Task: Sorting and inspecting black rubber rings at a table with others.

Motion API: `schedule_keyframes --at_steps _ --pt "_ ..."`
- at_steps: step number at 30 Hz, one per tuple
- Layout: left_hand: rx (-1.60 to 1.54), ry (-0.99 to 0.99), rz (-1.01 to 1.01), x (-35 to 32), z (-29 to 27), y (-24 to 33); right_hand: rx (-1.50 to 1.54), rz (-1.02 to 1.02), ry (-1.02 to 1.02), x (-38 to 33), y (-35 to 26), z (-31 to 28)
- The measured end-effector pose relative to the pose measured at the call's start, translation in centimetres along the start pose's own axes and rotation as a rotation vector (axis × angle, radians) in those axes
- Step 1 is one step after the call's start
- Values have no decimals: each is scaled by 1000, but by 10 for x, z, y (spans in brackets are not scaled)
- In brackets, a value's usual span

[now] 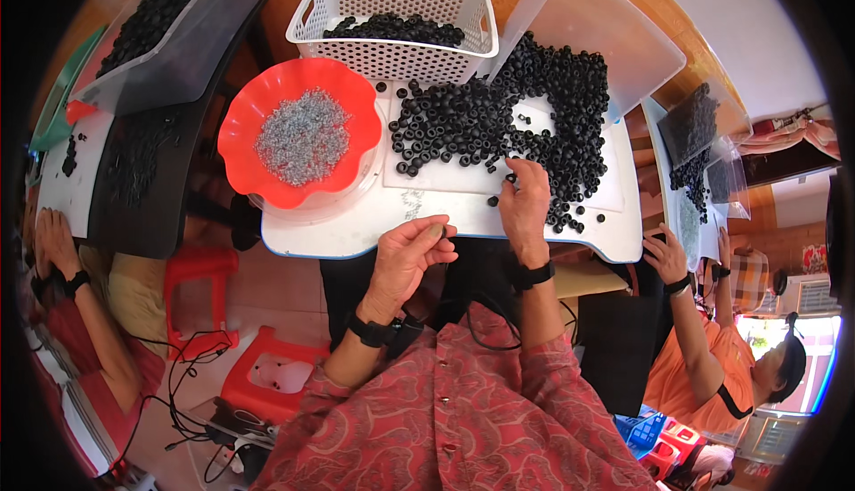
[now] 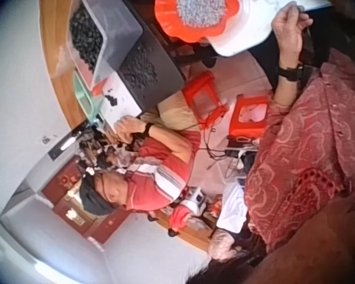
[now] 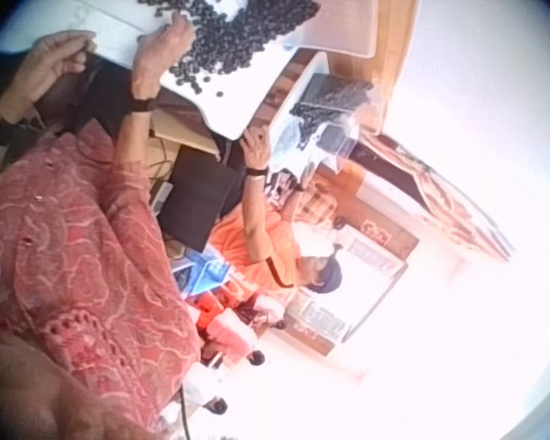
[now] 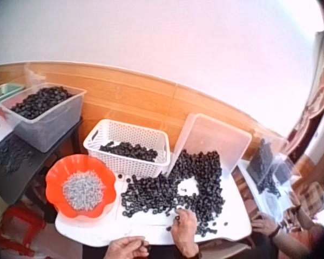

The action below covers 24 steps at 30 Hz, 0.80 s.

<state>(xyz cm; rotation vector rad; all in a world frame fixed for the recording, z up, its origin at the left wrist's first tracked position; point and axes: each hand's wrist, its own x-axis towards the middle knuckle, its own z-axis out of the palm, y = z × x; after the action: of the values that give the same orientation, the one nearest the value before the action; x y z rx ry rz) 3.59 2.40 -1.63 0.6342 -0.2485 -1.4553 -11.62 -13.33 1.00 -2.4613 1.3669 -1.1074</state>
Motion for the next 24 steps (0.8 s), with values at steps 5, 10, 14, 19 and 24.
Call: schedule_keyframes --at_steps 5,10,14,19,24 --pt "1 -8 -17 1 -1 1 54 -8 49 0 -3 -8" --pt "5 -13 -9 2 -2 1 124 76 25 -6 -12 0" --pt "18 -16 -18 2 -3 1 36 160 10 -5 -21 8" --pt "36 -14 -18 -1 -2 1 -51 144 -37 -3 -22 11" --pt "49 -6 -8 -1 1 2 -92 117 -38 -7 -22 8"
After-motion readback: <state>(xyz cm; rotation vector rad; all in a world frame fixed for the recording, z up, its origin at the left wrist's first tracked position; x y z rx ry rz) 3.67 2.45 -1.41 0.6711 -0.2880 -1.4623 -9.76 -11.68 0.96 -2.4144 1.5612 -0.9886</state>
